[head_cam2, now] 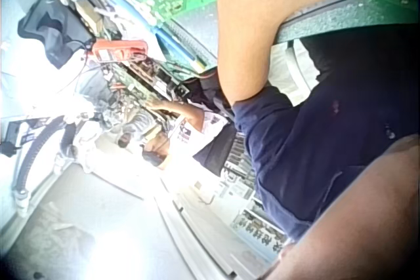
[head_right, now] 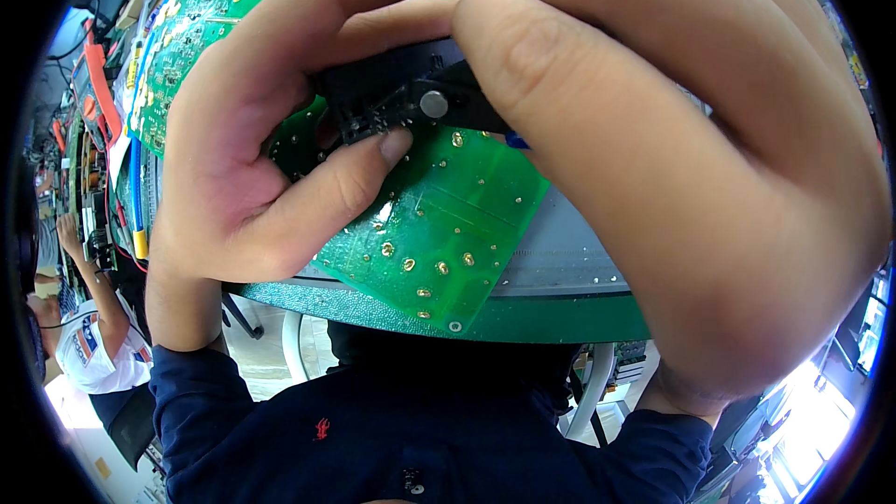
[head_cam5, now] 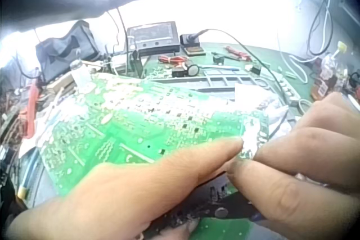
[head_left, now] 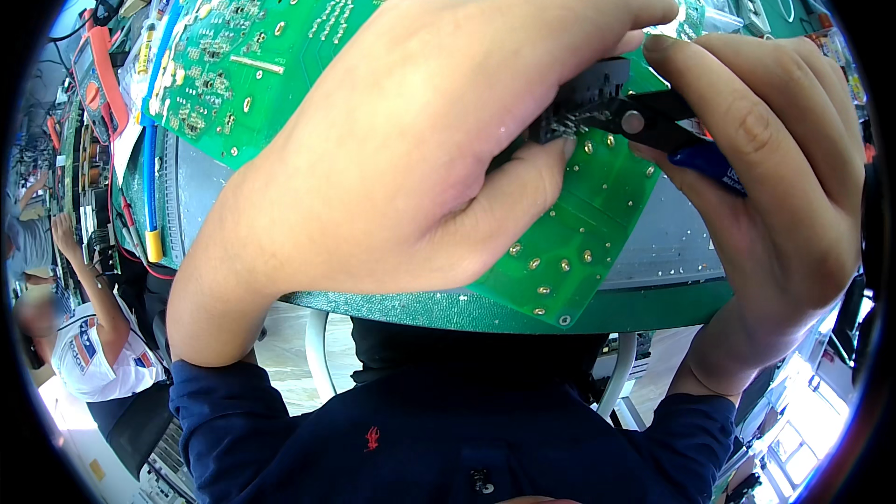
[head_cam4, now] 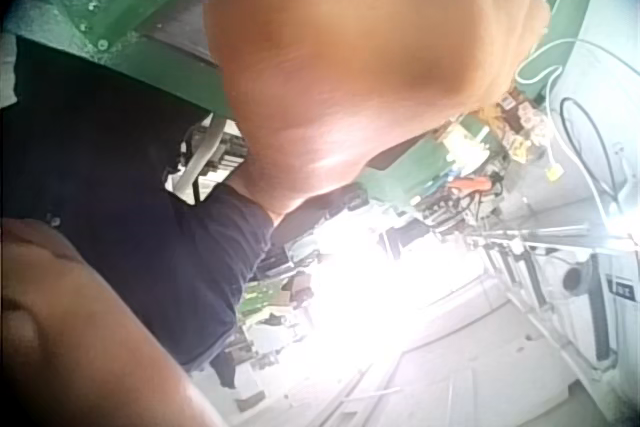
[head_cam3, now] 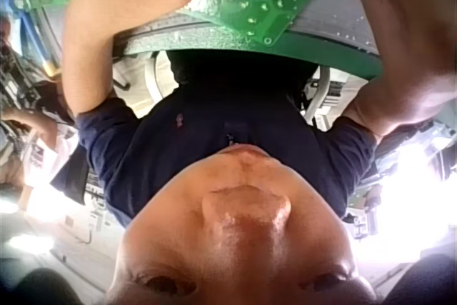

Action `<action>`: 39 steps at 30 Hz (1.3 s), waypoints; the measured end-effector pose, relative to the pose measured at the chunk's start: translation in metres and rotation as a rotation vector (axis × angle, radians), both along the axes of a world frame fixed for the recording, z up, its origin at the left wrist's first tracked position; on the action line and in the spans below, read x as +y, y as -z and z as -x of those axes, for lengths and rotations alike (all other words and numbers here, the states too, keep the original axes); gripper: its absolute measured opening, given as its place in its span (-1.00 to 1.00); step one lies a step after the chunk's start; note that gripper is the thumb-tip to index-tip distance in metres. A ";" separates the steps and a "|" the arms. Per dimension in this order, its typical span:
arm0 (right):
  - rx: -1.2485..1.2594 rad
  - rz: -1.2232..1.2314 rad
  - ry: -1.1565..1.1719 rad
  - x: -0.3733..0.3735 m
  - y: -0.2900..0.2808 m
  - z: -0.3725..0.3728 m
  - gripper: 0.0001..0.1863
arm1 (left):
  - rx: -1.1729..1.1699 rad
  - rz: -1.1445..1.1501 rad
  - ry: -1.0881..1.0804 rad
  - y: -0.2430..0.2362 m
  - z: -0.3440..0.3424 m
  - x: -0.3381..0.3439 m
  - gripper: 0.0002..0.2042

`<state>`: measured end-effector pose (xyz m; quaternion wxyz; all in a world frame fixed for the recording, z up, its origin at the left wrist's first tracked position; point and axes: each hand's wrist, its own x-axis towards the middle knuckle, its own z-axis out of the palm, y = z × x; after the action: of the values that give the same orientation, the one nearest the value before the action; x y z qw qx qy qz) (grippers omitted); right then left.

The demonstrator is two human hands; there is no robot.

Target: The person holds a black plastic connector block and uses pliers to clip small pins from it while working over a green circuit board.

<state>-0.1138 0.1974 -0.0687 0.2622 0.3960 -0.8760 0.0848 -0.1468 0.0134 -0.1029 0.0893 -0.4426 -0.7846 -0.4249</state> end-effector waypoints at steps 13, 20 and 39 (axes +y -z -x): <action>0.022 -0.010 0.024 -0.003 0.002 -0.002 -0.61 | -0.002 0.006 0.010 0.000 -0.004 0.003 -0.62; 0.004 0.015 0.037 -0.006 0.003 -0.002 -0.61 | -0.001 0.009 0.003 -0.001 -0.005 0.002 -0.62; -0.079 -0.078 0.006 -0.001 -0.005 0.002 -0.60 | -0.001 0.021 -0.006 -0.003 -0.004 -0.001 -0.63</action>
<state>-0.1155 0.1965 -0.0634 0.2121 0.3997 -0.8894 0.0654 -0.1426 0.0125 -0.1000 0.0855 -0.4409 -0.7904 -0.4167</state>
